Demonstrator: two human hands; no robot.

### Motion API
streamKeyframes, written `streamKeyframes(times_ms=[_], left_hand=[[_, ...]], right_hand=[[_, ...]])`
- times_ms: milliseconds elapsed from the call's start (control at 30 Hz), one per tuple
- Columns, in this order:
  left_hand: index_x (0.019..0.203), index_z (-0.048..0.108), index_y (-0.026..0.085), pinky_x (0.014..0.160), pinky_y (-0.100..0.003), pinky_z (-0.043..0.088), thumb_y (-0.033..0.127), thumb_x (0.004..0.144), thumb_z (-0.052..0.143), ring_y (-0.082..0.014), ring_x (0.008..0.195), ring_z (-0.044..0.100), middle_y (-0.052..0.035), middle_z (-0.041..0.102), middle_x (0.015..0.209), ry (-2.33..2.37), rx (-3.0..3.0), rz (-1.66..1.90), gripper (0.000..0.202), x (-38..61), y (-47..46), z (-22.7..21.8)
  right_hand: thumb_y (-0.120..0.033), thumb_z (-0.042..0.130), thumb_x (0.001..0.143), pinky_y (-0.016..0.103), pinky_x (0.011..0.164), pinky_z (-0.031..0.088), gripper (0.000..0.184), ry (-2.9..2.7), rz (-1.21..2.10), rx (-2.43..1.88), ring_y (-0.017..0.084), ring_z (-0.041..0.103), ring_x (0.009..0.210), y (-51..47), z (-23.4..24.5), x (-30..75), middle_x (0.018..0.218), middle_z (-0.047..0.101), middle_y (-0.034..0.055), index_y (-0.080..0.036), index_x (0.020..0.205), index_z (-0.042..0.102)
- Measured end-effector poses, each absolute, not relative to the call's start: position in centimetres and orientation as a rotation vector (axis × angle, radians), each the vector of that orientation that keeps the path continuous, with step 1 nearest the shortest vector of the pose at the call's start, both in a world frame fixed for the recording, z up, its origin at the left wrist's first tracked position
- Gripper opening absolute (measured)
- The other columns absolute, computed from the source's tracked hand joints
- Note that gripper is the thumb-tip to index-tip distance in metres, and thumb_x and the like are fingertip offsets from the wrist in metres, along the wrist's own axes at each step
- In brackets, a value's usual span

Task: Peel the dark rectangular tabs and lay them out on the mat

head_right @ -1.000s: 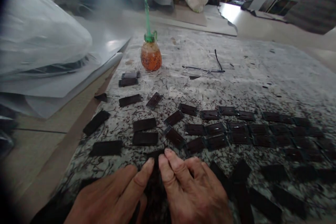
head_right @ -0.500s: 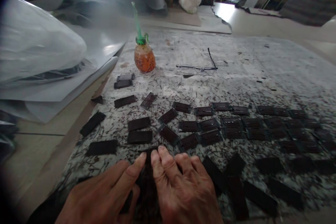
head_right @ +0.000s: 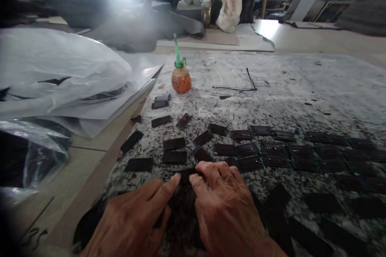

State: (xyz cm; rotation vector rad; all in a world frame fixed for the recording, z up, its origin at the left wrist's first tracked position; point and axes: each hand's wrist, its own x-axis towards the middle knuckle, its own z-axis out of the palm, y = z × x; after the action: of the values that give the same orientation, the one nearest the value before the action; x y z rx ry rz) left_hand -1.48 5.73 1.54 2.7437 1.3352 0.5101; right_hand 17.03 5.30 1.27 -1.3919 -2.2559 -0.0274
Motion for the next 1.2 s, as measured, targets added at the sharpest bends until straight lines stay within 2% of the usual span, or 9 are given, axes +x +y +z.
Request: streamKeyframes(times_ms=[67,167,300,367,500,767,900,1000,1200], left_hand=[[0.113,0.054,0.013,0.044,-0.028,0.051,0.0,0.072,0.039,-0.0173,0.054,0.062,-0.0001,0.062,0.07,1.326,2.731,0.554,0.045,-1.3,5.7,1.4],[0.11,0.055,0.012,0.045,-0.028,0.051,-0.001,0.07,0.038,-0.0176,0.056,0.062,-0.001,0.062,0.071,1.309,2.687,0.587,0.045,-1.4,5.7,1.3],[0.096,0.058,0.015,0.046,-0.026,0.051,0.002,0.074,0.039,-0.0161,0.055,0.061,-0.0007,0.061,0.069,1.263,2.613,0.739,0.031,-1.9,5.9,1.2],[0.099,0.057,0.015,0.048,-0.026,0.053,0.004,0.077,0.04,-0.016,0.057,0.063,-0.0013,0.062,0.072,1.275,2.595,0.807,0.03,-2.1,6.2,1.1],[0.118,0.051,0.012,0.055,-0.028,0.058,0.005,0.078,0.038,-0.0182,0.068,0.068,-0.0057,0.068,0.084,1.402,2.617,0.777,0.043,-2.1,6.8,0.8],[0.123,0.048,0.013,0.051,-0.028,0.057,0.004,0.079,0.037,-0.0173,0.065,0.067,-0.0025,0.067,0.082,1.458,2.678,0.512,0.046,-2.2,6.7,0.6],[0.119,0.049,0.013,0.046,-0.025,0.054,0.003,0.079,0.037,-0.0158,0.059,0.066,-0.0011,0.065,0.076,1.415,2.709,0.53,0.043,-2.4,6.8,0.5],[0.116,0.049,0.012,0.048,-0.024,0.055,0.005,0.079,0.037,-0.0163,0.061,0.066,-0.0022,0.065,0.077,1.384,2.719,0.559,0.039,-2.5,7.0,0.5],[0.113,0.053,0.015,0.051,-0.02,0.055,0.005,0.079,0.037,-0.0143,0.063,0.067,-0.0021,0.067,0.077,1.343,2.583,0.682,0.038,-2.7,7.5,0.9]], right_hand=[[-0.007,0.043,0.084,0.034,0.083,0.041,0.033,-2.215,-0.033,-1.362,0.021,0.057,0.09,6.0,1.5,16.6,0.099,0.07,0.0055,-0.017,0.1,0.07],[-0.003,0.044,0.082,0.037,0.085,0.042,0.04,-2.251,-0.07,-1.37,0.023,0.058,0.092,6.7,1.1,15.8,0.105,0.069,0.0064,-0.014,0.114,0.065],[0.004,0.045,0.074,0.038,0.084,0.042,0.052,-2.356,-0.14,-1.408,0.024,0.058,0.096,6.8,0.3,15.0,0.111,0.068,0.0046,-0.018,0.118,0.064],[0.002,0.047,0.074,0.038,0.083,0.041,0.051,-2.366,-0.181,-1.424,0.025,0.058,0.095,6.7,0.2,14.8,0.111,0.069,0.0042,-0.019,0.117,0.065],[-0.002,0.048,0.076,0.038,0.08,0.039,0.043,-2.368,-0.253,-1.401,0.024,0.057,0.089,6.5,0.5,14.6,0.105,0.071,0.0044,-0.017,0.111,0.068],[-0.008,0.045,0.081,0.036,0.084,0.036,0.041,-2.325,-0.13,-1.372,0.023,0.055,0.09,6.7,0.0,15.2,0.109,0.07,0.0029,-0.02,0.114,0.067],[-0.006,0.043,0.083,0.036,0.087,0.035,0.042,-2.268,-0.06,-1.376,0.022,0.055,0.095,6.6,-0.4,15.7,0.11,0.069,0.0031,-0.019,0.116,0.065],[-0.007,0.041,0.085,0.036,0.087,0.035,0.042,-2.332,-0.082,-1.358,0.022,0.054,0.096,6.6,-0.5,15.9,0.113,0.067,0.0053,-0.017,0.119,0.063],[-0.007,0.043,0.085,0.034,0.088,0.035,0.038,-2.265,-0.013,-1.35,0.02,0.056,0.095,6.7,-0.3,16.1,0.11,0.069,0.0015,-0.022,0.11,0.067]])
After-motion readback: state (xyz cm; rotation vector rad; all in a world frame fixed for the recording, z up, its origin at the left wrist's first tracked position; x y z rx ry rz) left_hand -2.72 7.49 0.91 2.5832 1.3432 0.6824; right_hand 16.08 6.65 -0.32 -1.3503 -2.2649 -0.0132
